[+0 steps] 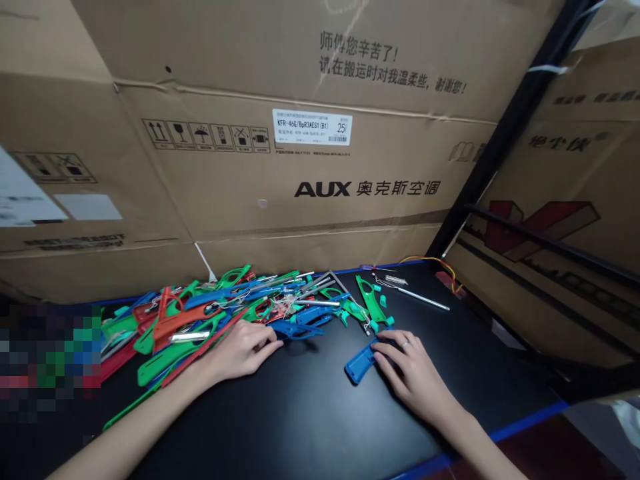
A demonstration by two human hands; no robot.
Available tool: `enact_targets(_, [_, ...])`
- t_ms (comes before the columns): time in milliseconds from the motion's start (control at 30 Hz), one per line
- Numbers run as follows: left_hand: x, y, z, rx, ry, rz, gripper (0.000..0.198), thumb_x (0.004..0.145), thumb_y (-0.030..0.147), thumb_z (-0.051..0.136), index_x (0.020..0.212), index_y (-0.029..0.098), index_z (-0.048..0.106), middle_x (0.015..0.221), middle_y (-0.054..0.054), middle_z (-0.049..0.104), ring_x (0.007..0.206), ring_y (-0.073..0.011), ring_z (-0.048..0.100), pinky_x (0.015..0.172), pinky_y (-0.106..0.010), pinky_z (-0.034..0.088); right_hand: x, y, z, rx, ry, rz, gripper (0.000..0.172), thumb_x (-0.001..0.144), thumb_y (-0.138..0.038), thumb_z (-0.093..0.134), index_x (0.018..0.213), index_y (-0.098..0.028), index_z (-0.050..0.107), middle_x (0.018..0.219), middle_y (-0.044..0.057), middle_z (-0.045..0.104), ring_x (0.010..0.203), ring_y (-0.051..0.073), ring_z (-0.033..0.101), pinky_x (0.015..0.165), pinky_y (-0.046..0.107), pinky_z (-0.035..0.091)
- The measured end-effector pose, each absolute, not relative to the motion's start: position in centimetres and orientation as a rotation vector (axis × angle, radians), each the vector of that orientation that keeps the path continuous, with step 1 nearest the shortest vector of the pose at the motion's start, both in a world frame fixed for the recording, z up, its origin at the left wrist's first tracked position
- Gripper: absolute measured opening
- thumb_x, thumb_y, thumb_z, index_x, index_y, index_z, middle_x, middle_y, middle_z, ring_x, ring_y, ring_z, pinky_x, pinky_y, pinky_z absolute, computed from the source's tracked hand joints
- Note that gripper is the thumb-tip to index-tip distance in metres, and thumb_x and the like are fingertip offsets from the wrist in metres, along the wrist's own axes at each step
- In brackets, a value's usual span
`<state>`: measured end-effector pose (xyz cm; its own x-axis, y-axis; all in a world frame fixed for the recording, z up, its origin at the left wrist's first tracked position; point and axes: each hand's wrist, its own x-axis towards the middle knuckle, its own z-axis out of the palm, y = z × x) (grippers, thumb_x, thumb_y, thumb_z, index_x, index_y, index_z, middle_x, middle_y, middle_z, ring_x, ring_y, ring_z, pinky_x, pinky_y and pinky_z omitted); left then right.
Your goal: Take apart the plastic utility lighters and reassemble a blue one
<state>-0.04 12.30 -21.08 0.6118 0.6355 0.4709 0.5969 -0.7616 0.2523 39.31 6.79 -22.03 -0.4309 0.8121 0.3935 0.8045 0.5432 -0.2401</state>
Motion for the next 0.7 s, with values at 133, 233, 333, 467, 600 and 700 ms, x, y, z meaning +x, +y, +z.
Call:
enact_targets(133, [-0.4, 12.5, -20.7, 2.710, 1.094, 0.797, 0.029, 0.100, 0.029, 0.055, 0.076, 0.018, 0.065, 0.057, 0.003, 0.059, 0.050, -0.0087, 0.052, 0.054, -0.024, 0.031, 39.2, 6.7, -21.9, -1.314, -2.314, 0.043, 0.028, 0.106, -0.035, 0.048, 0.122, -0.027, 0.070, 0.129, 0.010, 0.061, 0.117, 0.027, 0.058, 0.098, 0.047, 0.052])
enact_targets(233, [-0.3, 12.0, -20.5, 2.738, 1.081, 0.782, 0.031, 0.100, 0.029, 0.054, 0.074, 0.018, 0.066, 0.059, 0.002, 0.063, 0.052, -0.0087, 0.055, 0.055, -0.024, 0.032, 39.2, 6.7, -21.9, -1.328, -2.308, 0.050, 0.027, 0.106, -0.036, 0.049, 0.121, -0.028, 0.069, 0.129, 0.010, 0.061, 0.118, 0.027, 0.058, 0.098, 0.048, 0.053])
enact_targets(333, [0.0, 11.0, -20.1, 2.795, 1.070, 0.778, 0.031, 0.100, 0.028, 0.055, 0.073, 0.018, 0.066, 0.061, 0.002, 0.065, 0.054, -0.0091, 0.058, 0.056, -0.025, 0.032, 39.3, 6.8, -22.1, -1.330, -2.304, 0.046, 0.027, 0.106, -0.036, 0.049, 0.122, -0.029, 0.069, 0.130, 0.010, 0.061, 0.119, 0.028, 0.058, 0.098, 0.049, 0.053])
enact_targets(467, [0.6, 9.4, -19.7, 2.813, 1.052, 0.807, 0.028, 0.098, 0.027, 0.058, 0.072, 0.019, 0.065, 0.060, 0.002, 0.065, 0.053, -0.0092, 0.058, 0.055, -0.025, 0.031, 39.3, 6.9, -22.2, -1.312, -2.307, 0.042, 0.027, 0.106, -0.036, 0.049, 0.121, -0.029, 0.069, 0.129, 0.010, 0.061, 0.118, 0.028, 0.058, 0.098, 0.050, 0.052])
enact_targets(600, [1.5, 8.0, -19.9, 2.797, 1.062, 0.931, 0.024, 0.096, 0.025, 0.060, 0.074, 0.018, 0.066, 0.059, 0.002, 0.065, 0.052, -0.0094, 0.057, 0.056, -0.024, 0.033, 39.3, 6.9, -22.3, -1.306, -2.302, 0.039, 0.026, 0.106, -0.036, 0.048, 0.121, -0.029, 0.069, 0.128, 0.009, 0.061, 0.117, 0.027, 0.058, 0.098, 0.050, 0.052])
enact_targets(700, [2.3, 7.0, -19.9, 2.637, 1.131, 1.028, 0.023, 0.094, 0.027, 0.064, 0.073, 0.018, 0.067, 0.052, 0.005, 0.057, 0.047, -0.0068, 0.049, 0.054, -0.023, 0.031, 39.3, 7.0, -22.4, -1.304, -2.296, 0.027, 0.027, 0.106, -0.037, 0.048, 0.120, -0.029, 0.069, 0.128, 0.009, 0.062, 0.117, 0.027, 0.058, 0.097, 0.050, 0.051])
